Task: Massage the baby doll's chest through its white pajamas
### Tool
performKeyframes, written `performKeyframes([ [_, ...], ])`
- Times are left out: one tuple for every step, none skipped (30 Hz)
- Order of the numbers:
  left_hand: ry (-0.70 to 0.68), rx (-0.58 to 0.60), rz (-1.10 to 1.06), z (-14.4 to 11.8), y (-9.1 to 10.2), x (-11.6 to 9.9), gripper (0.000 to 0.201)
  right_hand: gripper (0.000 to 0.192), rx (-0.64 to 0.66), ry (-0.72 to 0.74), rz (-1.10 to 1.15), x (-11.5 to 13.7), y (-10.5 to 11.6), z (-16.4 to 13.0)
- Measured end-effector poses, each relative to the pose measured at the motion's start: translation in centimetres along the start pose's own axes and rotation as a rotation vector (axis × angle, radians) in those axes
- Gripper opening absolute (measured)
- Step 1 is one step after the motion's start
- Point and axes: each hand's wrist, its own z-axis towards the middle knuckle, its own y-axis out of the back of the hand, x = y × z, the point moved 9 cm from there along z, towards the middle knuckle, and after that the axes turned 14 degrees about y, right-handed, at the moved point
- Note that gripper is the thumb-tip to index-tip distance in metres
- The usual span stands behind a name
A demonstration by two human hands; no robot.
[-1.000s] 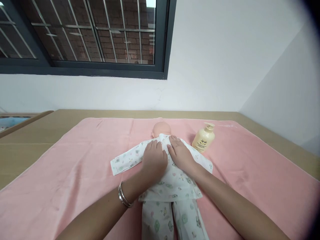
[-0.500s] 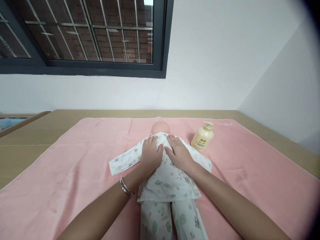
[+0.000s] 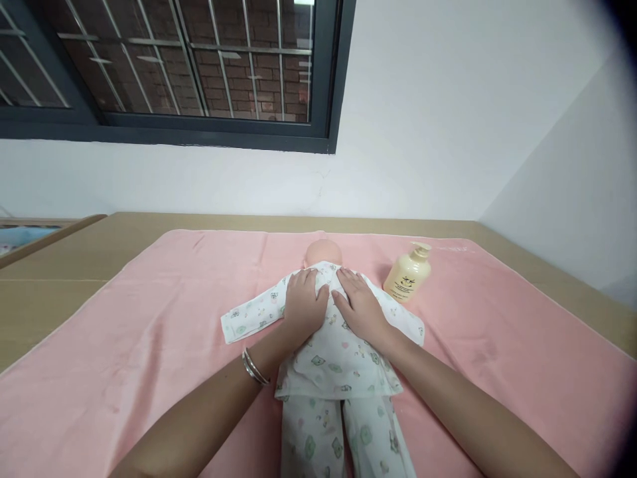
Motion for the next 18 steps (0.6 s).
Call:
performKeyframes([
  [-0.003, -0.005, 0.001, -0.03, 0.0, 0.0, 0.034, 0.055, 0.0, 0.002, 0.003, -0.01, -0.03, -0.03],
  [-0.007, -0.007, 0.002, -0.06, -0.02, -0.01, 0.034, 0.055, -0.001, 0.003, 0.005, -0.01, -0.04, -0.05],
  [-0.011, -0.007, 0.002, -0.09, -0.03, -0.03, 0.034, 0.055, -0.004, 0.004, 0.007, -0.01, -0.02, -0.06],
  [-0.011, -0.007, 0.001, -0.1, -0.03, -0.03, 0.034, 0.055, -0.007, 0.003, 0.009, -0.01, 0.01, -0.07],
  [-0.008, -0.006, -0.001, -0.1, -0.02, -0.01, 0.034, 0.055, -0.011, 0.003, 0.012, -0.01, 0.04, -0.07],
  [-0.003, -0.005, -0.004, -0.1, 0.0, 0.02, 0.033, 0.055, -0.013, 0.003, 0.014, 0.0, 0.06, -0.06],
  [0.003, -0.004, -0.006, -0.09, 0.03, 0.05, 0.033, 0.054, -0.015, 0.004, 0.015, 0.02, 0.08, -0.05],
  [0.005, -0.001, -0.008, -0.09, 0.03, 0.05, 0.034, 0.055, -0.014, 0.005, 0.016, 0.03, 0.06, -0.05],
  [0.007, 0.003, -0.009, -0.09, 0.01, 0.05, 0.034, 0.055, -0.012, 0.006, 0.015, 0.03, 0.02, -0.05],
  [0.008, 0.007, -0.009, -0.09, -0.04, 0.05, 0.034, 0.055, -0.01, 0.006, 0.015, 0.01, -0.03, -0.06],
  [0.012, 0.011, -0.009, -0.09, -0.09, 0.09, 0.034, 0.056, -0.008, 0.005, 0.015, -0.03, -0.09, -0.07],
  [0.017, 0.011, -0.01, -0.08, -0.13, 0.15, 0.034, 0.056, -0.006, 0.004, 0.015, -0.09, -0.15, -0.09],
  [0.022, 0.009, -0.009, -0.07, -0.15, 0.22, 0.035, 0.056, -0.006, 0.004, 0.016, -0.16, -0.19, -0.1],
  [0.026, 0.005, -0.009, -0.06, -0.16, 0.28, 0.035, 0.056, -0.007, 0.005, 0.017, -0.23, -0.22, -0.09],
  [0.026, 0.0, -0.009, -0.06, -0.16, 0.31, 0.035, 0.056, -0.008, 0.007, 0.017, -0.28, -0.21, -0.07],
  [0.023, -0.003, -0.008, -0.06, -0.15, 0.3, 0.035, 0.055, -0.009, 0.01, 0.017, -0.31, -0.2, -0.04],
  [0.017, -0.005, -0.007, -0.08, -0.14, 0.26, 0.035, 0.055, -0.008, 0.012, 0.016, -0.28, -0.17, -0.01],
  [0.012, -0.005, -0.005, -0.09, -0.13, 0.21, 0.035, 0.055, -0.005, 0.013, 0.014, -0.19, -0.14, 0.01],
])
